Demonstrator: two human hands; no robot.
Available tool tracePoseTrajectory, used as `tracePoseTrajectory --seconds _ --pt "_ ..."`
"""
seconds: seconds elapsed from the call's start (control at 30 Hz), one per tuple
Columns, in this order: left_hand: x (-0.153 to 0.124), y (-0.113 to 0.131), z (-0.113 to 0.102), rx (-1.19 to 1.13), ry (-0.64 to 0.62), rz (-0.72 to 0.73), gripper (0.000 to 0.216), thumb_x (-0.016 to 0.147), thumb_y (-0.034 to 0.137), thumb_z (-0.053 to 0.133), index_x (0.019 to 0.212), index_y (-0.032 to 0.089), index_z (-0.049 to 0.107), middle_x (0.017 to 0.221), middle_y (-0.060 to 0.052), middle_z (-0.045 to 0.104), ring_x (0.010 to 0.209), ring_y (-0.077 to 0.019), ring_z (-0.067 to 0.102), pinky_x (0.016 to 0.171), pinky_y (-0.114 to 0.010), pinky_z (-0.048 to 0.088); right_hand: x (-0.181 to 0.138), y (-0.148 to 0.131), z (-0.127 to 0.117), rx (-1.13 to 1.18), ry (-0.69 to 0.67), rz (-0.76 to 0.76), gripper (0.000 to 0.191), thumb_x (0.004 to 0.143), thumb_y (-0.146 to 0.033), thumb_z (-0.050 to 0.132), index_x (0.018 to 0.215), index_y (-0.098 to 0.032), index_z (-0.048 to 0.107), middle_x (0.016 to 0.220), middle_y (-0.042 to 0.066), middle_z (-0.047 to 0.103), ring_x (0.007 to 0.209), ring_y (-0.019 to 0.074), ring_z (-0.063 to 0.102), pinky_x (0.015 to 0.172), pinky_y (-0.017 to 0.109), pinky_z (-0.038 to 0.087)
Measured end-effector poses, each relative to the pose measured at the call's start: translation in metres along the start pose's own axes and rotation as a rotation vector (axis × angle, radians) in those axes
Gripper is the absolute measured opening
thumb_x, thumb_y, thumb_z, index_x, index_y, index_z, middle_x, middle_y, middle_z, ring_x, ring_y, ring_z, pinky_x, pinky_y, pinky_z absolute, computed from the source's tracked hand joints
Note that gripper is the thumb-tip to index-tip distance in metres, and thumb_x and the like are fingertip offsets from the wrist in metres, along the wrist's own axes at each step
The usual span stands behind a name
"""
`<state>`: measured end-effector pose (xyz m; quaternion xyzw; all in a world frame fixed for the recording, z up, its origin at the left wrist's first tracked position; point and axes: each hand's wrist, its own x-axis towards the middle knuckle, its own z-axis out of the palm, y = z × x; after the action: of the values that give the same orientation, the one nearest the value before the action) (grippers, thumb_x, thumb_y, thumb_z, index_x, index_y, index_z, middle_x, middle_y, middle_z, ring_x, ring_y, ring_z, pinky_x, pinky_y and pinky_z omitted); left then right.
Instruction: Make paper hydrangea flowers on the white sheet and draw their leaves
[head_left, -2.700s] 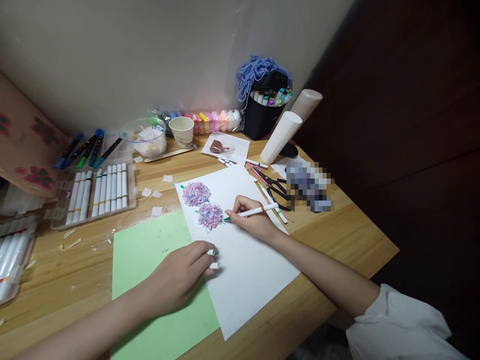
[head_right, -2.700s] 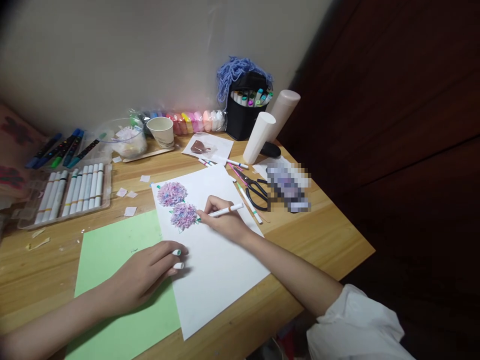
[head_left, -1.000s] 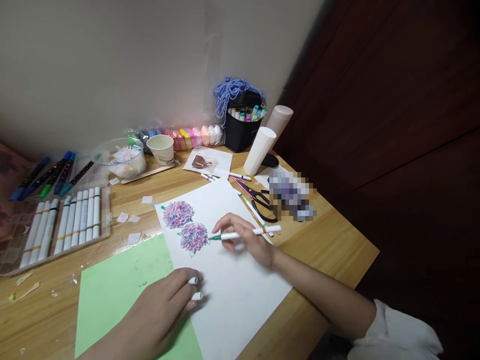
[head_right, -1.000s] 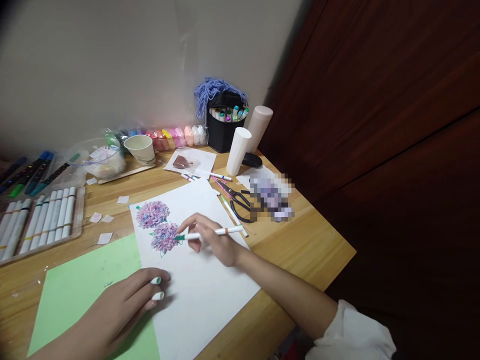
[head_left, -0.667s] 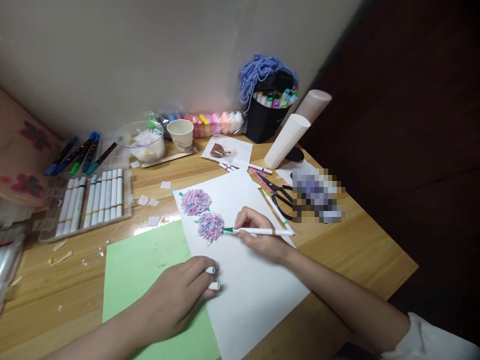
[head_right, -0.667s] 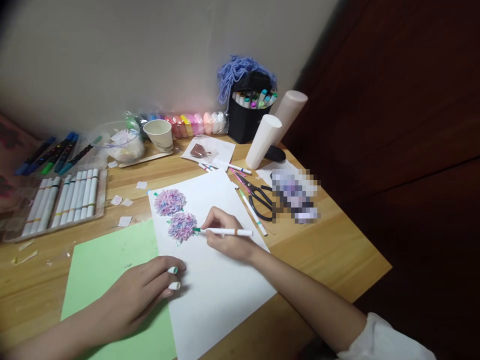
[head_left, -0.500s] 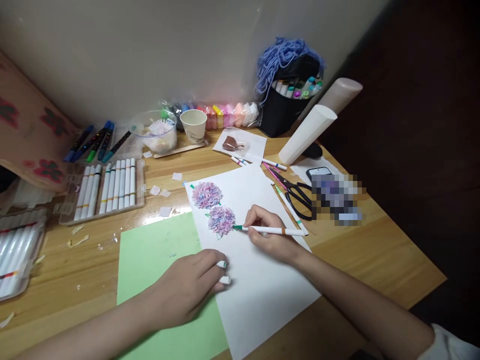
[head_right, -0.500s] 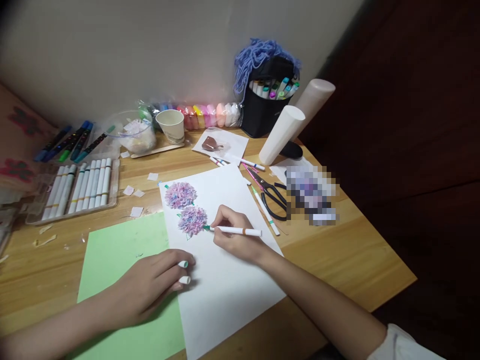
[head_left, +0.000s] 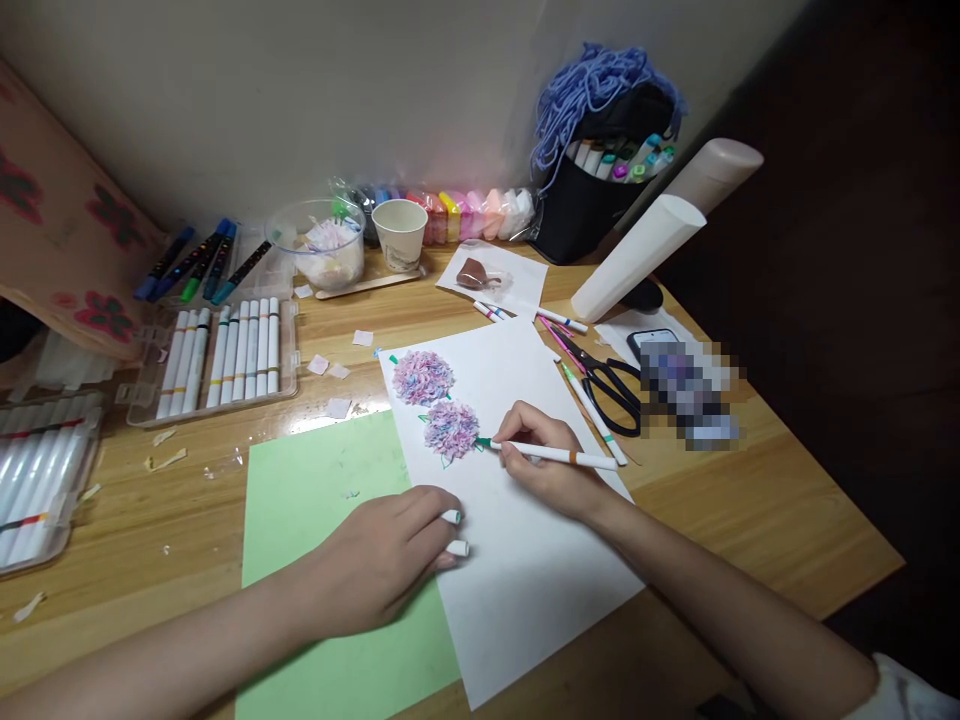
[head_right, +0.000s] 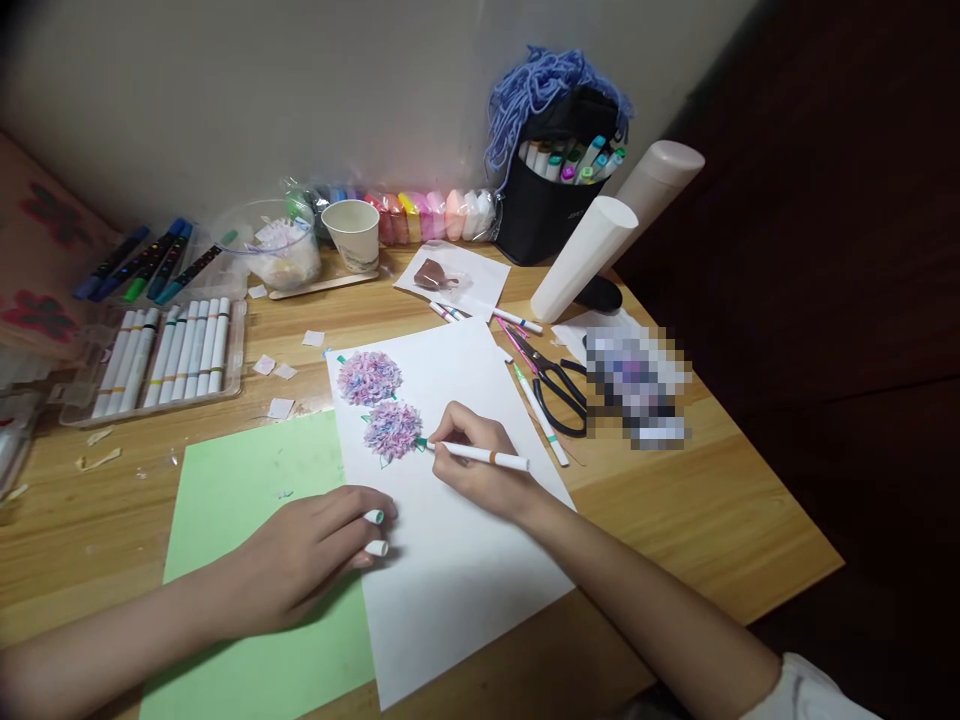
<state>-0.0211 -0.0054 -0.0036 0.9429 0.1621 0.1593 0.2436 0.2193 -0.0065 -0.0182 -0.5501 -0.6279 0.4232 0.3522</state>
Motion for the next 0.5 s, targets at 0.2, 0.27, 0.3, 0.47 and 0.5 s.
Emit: tracePoseTrajectory --seconds 0.2,0.27,0.3,0.47,0.5 --pt "-0.0011 -0.0004 0.0009 0.005 -0.009 -0.004 0.017 0.096 0.022 0.037 0.096 0.015 0.052 0.107 -0.011 0.06 0.092 -0.0178 0.058 0.07 -0.026 0.048 0.0006 -0.003 -0.0004 -0.014 0.024 -0.023 0.01 0.075 -0.012 0.052 0.074 -0.021 0.048 0.067 -0.004 0.05 0.059 0.0113 0.044 0.053 0.023 0.032" --pt "-0.001 -0.0005 0.0011 0.009 -0.009 -0.004 0.016 0.096 0.022 0.037 0.097 0.015 0.052 0.106 -0.012 0.06 0.091 -0.018 0.057 0.069 -0.026 0.048 0.0008 -0.0033 -0.0007 -0.006 0.024 -0.028 0.011 0.075 -0.012 0.051 0.073 -0.021 0.046 0.066 -0.004 0.049 0.058 0.0112 0.043 0.052 0.023 0.031" --pt "-0.0008 -0.0005 0.0012 0.012 -0.008 -0.003 0.017 0.096 0.022 0.037 0.097 0.015 0.052 0.106 -0.012 0.06 0.091 -0.018 0.057 0.069 -0.026 0.048 0.0007 -0.0032 -0.001 -0.002 0.021 -0.03 0.011 0.075 -0.011 0.051 0.072 -0.021 0.046 0.066 -0.004 0.049 0.058 0.0113 0.043 0.052 0.023 0.031" --pt "0.0001 -0.0003 0.0009 0.027 -0.004 -0.001 0.019 0.097 0.023 0.036 0.098 0.015 0.053 0.105 -0.011 0.061 0.092 -0.0174 0.058 0.071 -0.025 0.048 0.0003 -0.0004 -0.0029 0.013 0.001 -0.048 0.012 0.074 -0.012 0.05 0.07 -0.021 0.044 0.063 -0.004 0.047 0.058 0.0119 0.041 0.053 0.024 0.03" --pt "0.0002 -0.0002 0.0008 0.03 -0.004 -0.001 0.019 0.097 0.023 0.036 0.098 0.015 0.053 0.105 -0.011 0.061 0.092 -0.0175 0.058 0.071 -0.025 0.048 0.0002 0.0002 -0.0031 0.023 0.001 -0.051 0.011 0.074 -0.013 0.05 0.069 -0.021 0.044 0.063 -0.004 0.046 0.058 0.0119 0.041 0.053 0.025 0.03"
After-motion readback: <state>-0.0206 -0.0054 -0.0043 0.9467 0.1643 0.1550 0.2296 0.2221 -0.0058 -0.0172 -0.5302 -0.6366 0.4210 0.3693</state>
